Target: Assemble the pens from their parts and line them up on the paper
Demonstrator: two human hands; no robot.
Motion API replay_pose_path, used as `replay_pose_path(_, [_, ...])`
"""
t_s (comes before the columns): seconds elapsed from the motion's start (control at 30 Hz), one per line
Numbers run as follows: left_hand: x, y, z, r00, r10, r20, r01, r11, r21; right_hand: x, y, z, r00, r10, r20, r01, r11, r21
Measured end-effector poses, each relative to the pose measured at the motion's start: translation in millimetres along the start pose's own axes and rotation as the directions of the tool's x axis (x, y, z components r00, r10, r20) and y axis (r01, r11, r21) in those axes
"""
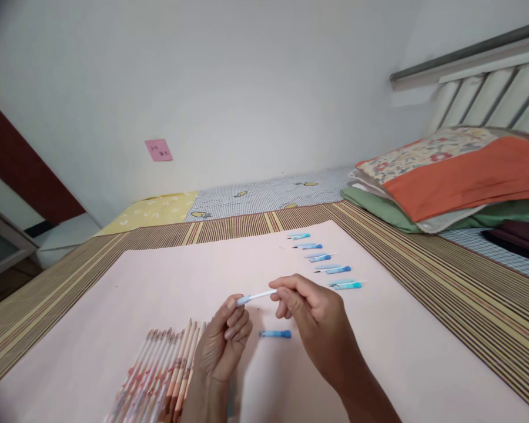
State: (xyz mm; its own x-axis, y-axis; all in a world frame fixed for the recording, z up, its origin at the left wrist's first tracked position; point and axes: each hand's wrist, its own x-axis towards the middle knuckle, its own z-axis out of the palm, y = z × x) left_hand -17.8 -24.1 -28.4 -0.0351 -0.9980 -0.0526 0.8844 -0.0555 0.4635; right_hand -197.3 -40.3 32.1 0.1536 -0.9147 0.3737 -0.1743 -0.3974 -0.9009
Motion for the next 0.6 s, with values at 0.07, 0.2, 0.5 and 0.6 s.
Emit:
replay_pose_path(0.07, [0.3, -0.8, -0.3, 1.0, 0.02, -0.023, -0.021, 0.998, -0.053, -0.9, -0.3, 4.8, 0.997, -0.006, 0.072, 0.004, 1.0, 0.021])
replay_pose_path(0.2, [1.6, -2.0, -0.5, 0.996, 0.056, -0.063, -0.064, 0.988, -0.141, -1.1, 2.2, 14.3, 0.995, 0.012, 0.103, -0.017, 0.998, 0.054])
replay_pose_path(0.5, [-0.1, -7.0, 8.2, 0.971, 0.112, -0.21, -0.116, 0.993, -0.008, 1.0, 13.5, 22.6, 0.993, 0.003, 0.119, 0.015, 0.989, -0.15])
replay_pose_path(0.6, [-1.5, -6.4, 10.3, 0.97, 0.104, -0.218, -0.098, 0.994, 0.039, 1.8, 20.1, 24.1, 0.992, 0.023, 0.123, 0.009, 0.968, -0.25])
